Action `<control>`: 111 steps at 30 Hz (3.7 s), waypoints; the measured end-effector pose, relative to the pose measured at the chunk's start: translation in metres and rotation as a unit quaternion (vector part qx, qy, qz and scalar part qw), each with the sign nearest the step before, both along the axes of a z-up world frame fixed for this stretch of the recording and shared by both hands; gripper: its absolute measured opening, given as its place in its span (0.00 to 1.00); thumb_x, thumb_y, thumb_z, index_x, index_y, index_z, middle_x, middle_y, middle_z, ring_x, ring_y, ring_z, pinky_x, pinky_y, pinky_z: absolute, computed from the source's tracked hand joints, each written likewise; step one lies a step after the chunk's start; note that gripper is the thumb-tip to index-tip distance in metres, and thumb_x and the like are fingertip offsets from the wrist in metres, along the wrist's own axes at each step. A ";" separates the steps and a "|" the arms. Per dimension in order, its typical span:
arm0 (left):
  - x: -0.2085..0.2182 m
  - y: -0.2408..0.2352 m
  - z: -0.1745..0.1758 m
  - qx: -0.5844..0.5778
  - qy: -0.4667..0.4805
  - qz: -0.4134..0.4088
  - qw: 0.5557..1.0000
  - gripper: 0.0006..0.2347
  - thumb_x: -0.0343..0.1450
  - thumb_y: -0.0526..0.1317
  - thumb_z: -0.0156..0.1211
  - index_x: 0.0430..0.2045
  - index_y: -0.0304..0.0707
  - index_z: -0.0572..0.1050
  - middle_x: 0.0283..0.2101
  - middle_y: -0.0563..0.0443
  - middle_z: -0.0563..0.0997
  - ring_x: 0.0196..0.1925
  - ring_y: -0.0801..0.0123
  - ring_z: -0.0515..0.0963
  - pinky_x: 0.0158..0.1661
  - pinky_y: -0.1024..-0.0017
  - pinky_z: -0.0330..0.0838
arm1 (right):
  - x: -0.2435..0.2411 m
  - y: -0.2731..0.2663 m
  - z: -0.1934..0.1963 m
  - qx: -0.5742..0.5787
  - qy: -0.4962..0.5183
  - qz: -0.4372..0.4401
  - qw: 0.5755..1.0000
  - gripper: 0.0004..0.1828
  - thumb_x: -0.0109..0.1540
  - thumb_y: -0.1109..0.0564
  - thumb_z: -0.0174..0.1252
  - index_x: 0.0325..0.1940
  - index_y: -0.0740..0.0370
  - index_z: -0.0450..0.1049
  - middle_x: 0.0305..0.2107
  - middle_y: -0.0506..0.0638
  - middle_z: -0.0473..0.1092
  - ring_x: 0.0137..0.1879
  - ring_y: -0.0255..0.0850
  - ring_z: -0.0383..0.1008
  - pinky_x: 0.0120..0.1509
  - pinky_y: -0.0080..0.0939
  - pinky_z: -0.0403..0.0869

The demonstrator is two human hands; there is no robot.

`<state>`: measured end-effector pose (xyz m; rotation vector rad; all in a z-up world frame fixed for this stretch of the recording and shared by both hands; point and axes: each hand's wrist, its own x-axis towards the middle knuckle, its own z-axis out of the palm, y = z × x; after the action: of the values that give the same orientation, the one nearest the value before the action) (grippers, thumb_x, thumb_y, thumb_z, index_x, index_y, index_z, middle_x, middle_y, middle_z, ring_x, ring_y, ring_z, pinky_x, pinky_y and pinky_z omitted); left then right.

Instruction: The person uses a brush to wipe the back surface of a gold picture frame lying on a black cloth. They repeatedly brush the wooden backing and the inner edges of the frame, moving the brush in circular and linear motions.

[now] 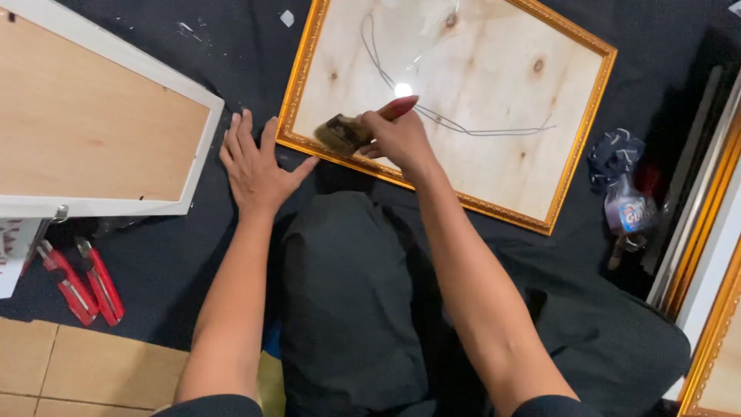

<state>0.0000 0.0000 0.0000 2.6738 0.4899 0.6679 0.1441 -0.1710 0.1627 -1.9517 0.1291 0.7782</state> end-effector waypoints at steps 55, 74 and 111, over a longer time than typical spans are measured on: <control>0.011 -0.006 -0.008 -0.014 0.016 0.045 0.999 0.27 0.73 0.64 0.50 0.58 0.47 0.73 0.64 0.35 0.70 0.72 0.47 0.64 0.66 0.44 0.59 | 0.047 0.029 -0.081 0.161 -0.185 -0.007 0.969 0.13 0.70 0.56 0.54 0.49 0.70 0.73 0.26 0.62 0.75 0.33 0.44 0.82 0.39 0.41 0.84; 0.011 -0.003 0.021 0.016 0.134 0.036 0.990 0.27 0.75 0.63 0.43 0.60 0.47 0.72 0.68 0.35 0.69 0.72 0.47 0.64 0.62 0.47 0.61 | 0.184 0.063 -0.073 0.096 -0.146 -0.001 0.985 0.06 0.63 0.59 0.55 0.32 0.62 0.73 0.18 0.55 0.73 0.22 0.41 0.74 0.29 0.37 0.78; 0.013 -0.005 0.005 0.019 0.059 0.066 0.996 0.27 0.74 0.67 0.48 0.56 0.48 0.76 0.63 0.40 0.71 0.72 0.52 0.65 0.65 0.50 0.58 | 0.120 0.075 -0.063 -0.062 -0.337 0.366 0.865 0.12 0.67 0.50 0.59 0.50 0.54 0.82 0.22 0.65 0.75 0.36 0.65 0.79 0.47 0.60 0.78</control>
<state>0.0129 -0.0052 0.0049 2.7457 0.6974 0.5616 0.2644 -0.0957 0.0996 -2.2946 -1.0614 0.4938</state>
